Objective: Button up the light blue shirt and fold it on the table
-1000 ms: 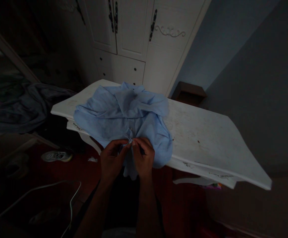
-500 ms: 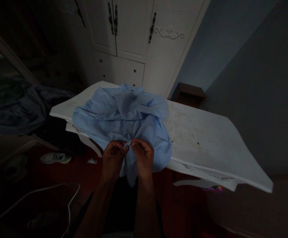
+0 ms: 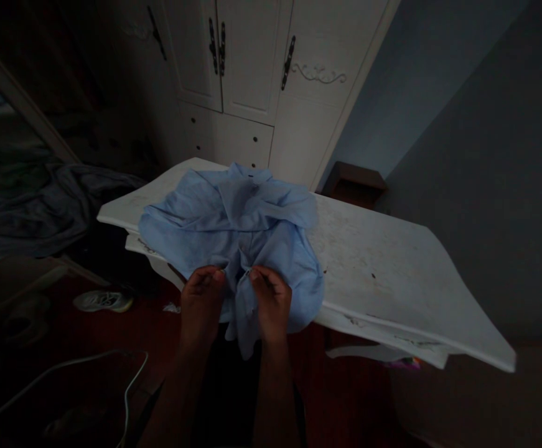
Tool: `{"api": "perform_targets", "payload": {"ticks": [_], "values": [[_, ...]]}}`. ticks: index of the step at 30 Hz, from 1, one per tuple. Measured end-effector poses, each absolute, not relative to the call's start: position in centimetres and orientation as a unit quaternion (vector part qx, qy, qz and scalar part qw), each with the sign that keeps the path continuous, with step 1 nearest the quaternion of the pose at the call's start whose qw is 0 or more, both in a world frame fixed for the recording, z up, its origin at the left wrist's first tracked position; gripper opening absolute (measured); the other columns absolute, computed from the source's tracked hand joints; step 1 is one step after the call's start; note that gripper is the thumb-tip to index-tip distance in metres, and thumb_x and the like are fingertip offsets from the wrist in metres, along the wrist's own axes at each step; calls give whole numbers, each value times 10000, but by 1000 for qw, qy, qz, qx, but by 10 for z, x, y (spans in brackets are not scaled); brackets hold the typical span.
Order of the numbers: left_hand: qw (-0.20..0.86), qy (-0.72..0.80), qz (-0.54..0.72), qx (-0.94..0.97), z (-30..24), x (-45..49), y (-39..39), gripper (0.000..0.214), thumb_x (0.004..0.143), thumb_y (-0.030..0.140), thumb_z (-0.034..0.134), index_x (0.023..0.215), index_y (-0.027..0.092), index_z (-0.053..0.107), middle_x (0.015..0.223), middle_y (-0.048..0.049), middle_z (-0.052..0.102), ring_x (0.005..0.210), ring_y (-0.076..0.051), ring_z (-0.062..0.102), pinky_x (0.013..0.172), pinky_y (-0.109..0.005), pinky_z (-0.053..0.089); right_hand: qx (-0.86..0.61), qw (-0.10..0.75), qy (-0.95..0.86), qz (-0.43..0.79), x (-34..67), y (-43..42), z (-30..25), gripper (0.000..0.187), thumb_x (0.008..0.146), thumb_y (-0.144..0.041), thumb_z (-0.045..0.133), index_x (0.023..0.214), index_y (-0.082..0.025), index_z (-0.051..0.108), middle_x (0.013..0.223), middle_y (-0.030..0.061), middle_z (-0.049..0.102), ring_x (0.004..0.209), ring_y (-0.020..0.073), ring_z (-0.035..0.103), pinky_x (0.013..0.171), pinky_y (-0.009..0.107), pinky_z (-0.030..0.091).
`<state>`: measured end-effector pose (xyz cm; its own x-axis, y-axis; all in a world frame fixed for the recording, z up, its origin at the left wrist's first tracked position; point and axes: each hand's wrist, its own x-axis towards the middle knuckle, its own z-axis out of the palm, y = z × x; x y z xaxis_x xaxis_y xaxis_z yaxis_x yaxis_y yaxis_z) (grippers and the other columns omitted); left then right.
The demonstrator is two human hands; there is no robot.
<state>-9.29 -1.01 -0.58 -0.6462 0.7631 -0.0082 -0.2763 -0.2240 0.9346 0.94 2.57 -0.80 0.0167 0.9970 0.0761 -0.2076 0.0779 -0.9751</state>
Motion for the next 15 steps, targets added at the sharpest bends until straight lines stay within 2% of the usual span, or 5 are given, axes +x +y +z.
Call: {"api": "perform_targets", "payload": {"ticks": [4, 7, 9, 12, 15], "values": [[385, 522, 731, 210, -8, -105, -13, 233, 725, 355, 712, 870, 181, 657, 678, 16, 625, 526, -84, 510, 483, -188, 398, -426, 602, -415, 533, 15, 26, -6, 210, 759, -384, 704, 806, -179, 709, 723, -1, 638, 687, 129, 549, 669, 262, 431], [364, 559, 702, 248, -11, -115, -17, 195, 803, 312, 596, 914, 171, 672, 657, 20, 600, 569, -104, 539, 553, -211, 427, -439, 593, -429, 522, 24, 24, -2, 205, 794, -392, 670, 811, -189, 690, 720, -11, 617, 695, 125, 535, 667, 255, 414], [281, 607, 675, 312, -11, -119, -17, 205, 840, 314, 551, 923, 174, 676, 664, 13, 589, 625, -129, 558, 618, -245, 452, -452, 556, -476, 510, 29, 22, 3, 205, 805, -396, 660, 828, -194, 691, 738, -8, 623, 711, 130, 543, 672, 255, 414], [108, 648, 626, 421, -6, -119, -12, 194, 821, 327, 625, 939, 187, 689, 810, -21, 624, 754, -161, 582, 723, -297, 479, -460, 497, -546, 494, 31, 18, 12, 225, 810, -414, 644, 842, -196, 692, 741, -1, 633, 702, 141, 557, 655, 261, 423], [57, 602, 623, 496, 10, -115, -5, 159, 825, 300, 652, 935, 197, 703, 875, -36, 637, 824, -168, 599, 771, -315, 495, -468, 475, -576, 473, 31, 17, 19, 241, 816, -424, 618, 854, -197, 688, 731, 1, 634, 677, 143, 561, 629, 261, 430]]}}
